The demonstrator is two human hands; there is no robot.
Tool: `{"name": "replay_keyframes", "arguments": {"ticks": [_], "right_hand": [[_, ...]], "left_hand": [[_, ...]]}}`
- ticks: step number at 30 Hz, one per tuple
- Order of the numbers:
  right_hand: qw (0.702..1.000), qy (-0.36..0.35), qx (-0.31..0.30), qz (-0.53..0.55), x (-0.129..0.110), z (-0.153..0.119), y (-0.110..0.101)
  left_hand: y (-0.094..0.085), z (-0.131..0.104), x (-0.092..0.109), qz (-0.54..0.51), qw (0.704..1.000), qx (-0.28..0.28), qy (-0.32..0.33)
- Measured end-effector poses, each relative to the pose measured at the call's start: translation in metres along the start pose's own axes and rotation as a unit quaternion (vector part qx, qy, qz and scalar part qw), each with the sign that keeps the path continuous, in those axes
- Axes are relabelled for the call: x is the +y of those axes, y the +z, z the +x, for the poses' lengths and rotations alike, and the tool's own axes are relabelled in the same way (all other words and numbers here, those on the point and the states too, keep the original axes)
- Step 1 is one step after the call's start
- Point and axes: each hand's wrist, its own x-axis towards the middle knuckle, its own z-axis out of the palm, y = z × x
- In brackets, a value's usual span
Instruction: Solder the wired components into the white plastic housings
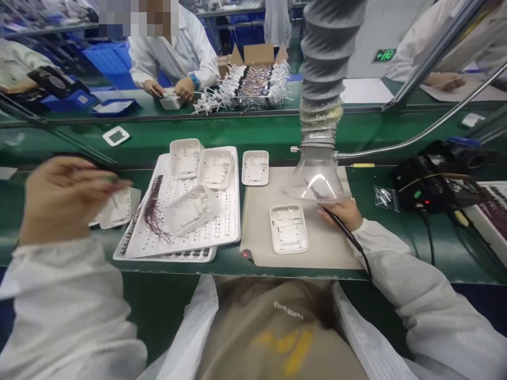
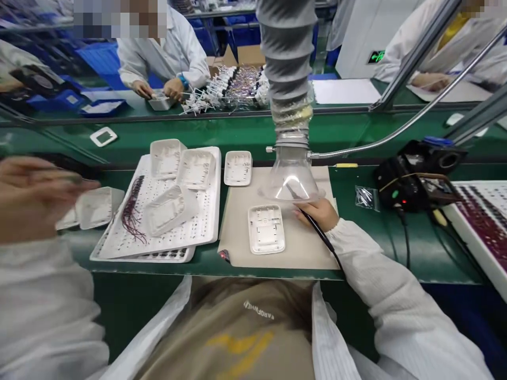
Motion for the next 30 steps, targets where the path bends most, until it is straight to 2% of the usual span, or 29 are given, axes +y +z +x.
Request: {"name": "replay_keyframes", "arguments": {"ticks": [2,3,4,5,7,8,10,12,15,17,24,30], "right_hand": [[1.000,0.000,0.004,0.019,0.000,0.003,0.000],[1.000,-0.001,0.009,0.027,-0.001,0.004,-0.001],[0.999,-0.002,0.015,0.035,-0.003,0.005,-0.002],[0.999,-0.003,0.019,0.042,-0.005,0.006,-0.003],[0.998,-0.005,0.025,0.057,-0.009,0.006,-0.005],[0.998,-0.005,0.024,0.063,-0.011,0.006,-0.007],[0.997,-0.002,0.019,0.071,-0.016,0.005,-0.010],[0.997,0.003,0.017,0.071,-0.019,0.006,-0.013],[0.997,0.000,0.019,0.073,-0.023,0.007,-0.015],[0.997,-0.006,0.019,0.080,-0.025,0.009,-0.015],[0.995,0.011,0.004,0.096,-0.027,0.009,-0.014],[0.996,0.010,0.015,0.091,-0.027,0.010,-0.015]], "left_hand": [[0.051,-0.035,0.033,-0.025,0.999,0.023,0.016],[0.083,-0.048,0.051,-0.023,0.996,-0.076,0.028],[0.116,-0.059,0.068,-0.017,0.985,-0.158,0.066],[0.149,-0.064,0.083,-0.010,0.971,-0.214,0.110],[0.206,-0.064,0.105,0.034,0.959,-0.235,0.153],[0.227,-0.060,0.113,0.068,0.955,-0.238,0.164],[0.255,-0.047,0.122,0.140,0.945,-0.244,0.167],[0.268,-0.036,0.125,0.217,0.931,-0.242,0.167],[0.278,-0.027,0.127,0.321,0.914,-0.187,0.162],[0.284,-0.026,0.127,0.355,0.908,-0.159,0.158],[0.307,-0.020,0.116,0.365,0.909,-0.118,0.163],[0.303,-0.019,0.111,0.338,0.919,-0.118,0.164]]}}
